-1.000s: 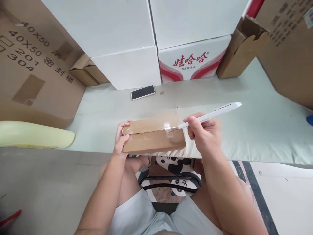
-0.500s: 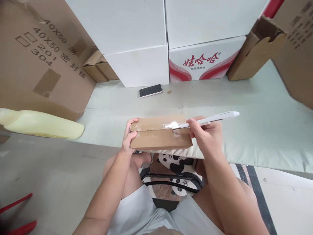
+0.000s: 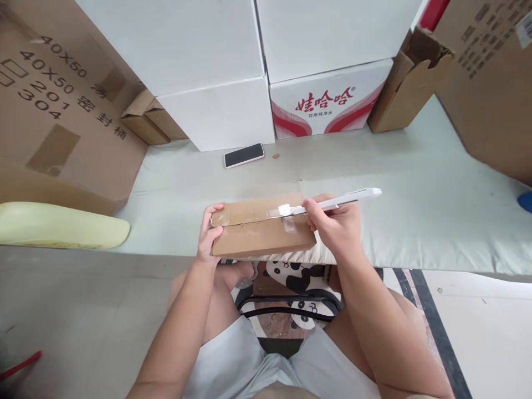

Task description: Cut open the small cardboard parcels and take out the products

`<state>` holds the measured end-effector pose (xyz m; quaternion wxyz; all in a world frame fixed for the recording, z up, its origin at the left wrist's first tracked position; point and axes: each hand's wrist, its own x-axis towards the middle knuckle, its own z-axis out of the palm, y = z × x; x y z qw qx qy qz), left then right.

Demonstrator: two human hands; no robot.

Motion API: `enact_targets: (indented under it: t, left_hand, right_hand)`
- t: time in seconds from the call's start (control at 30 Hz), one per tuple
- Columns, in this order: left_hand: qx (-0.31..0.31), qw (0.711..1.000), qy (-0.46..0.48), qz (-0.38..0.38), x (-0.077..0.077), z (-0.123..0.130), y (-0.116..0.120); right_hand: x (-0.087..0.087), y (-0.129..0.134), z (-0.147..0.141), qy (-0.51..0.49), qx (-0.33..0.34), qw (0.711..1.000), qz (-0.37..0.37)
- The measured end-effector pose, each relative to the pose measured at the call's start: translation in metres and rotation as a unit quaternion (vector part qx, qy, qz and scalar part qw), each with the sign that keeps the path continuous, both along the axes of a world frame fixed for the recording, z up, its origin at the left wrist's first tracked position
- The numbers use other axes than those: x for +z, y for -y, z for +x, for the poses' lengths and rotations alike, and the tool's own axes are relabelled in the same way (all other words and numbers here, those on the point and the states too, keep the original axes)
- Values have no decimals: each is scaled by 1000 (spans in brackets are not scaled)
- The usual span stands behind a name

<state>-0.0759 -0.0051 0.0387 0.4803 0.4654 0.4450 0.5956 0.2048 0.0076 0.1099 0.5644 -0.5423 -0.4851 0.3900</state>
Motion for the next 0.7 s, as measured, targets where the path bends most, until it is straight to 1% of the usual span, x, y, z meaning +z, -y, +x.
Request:
enact_targets:
  t: [0.07,0.2,0.27,0.37,0.47,0.57,0.7]
  left_hand:
    - [-3,1000,2,-3,0,0,0]
    - [1,1000,-13,-5,-2,-1,0]
    - [4,1000,-23,1,-2,-2,-1]
    - [1,999,-39,-1,-2,-2,-2]
    - [-5,999,-50,-3,-2,-1,-4]
    - [-1,999,-48,-5,-2,1,-6]
    - [-5,999,-43,-8,-2,2,-6]
  right_hand:
    - [2,-1,0,16,-3,1000,-4]
    - [7,-3,-1,73,47,996,-26]
    - [8,-2,-2,90,53,994,-29]
    - [5,-1,-5,95,1,995,-18]
    - [-3,-2,-6,88,-52,995,6]
    - [-11,-2,-6,79,-80,993,31]
    - [-17,-2,-7,74,-107,990,45]
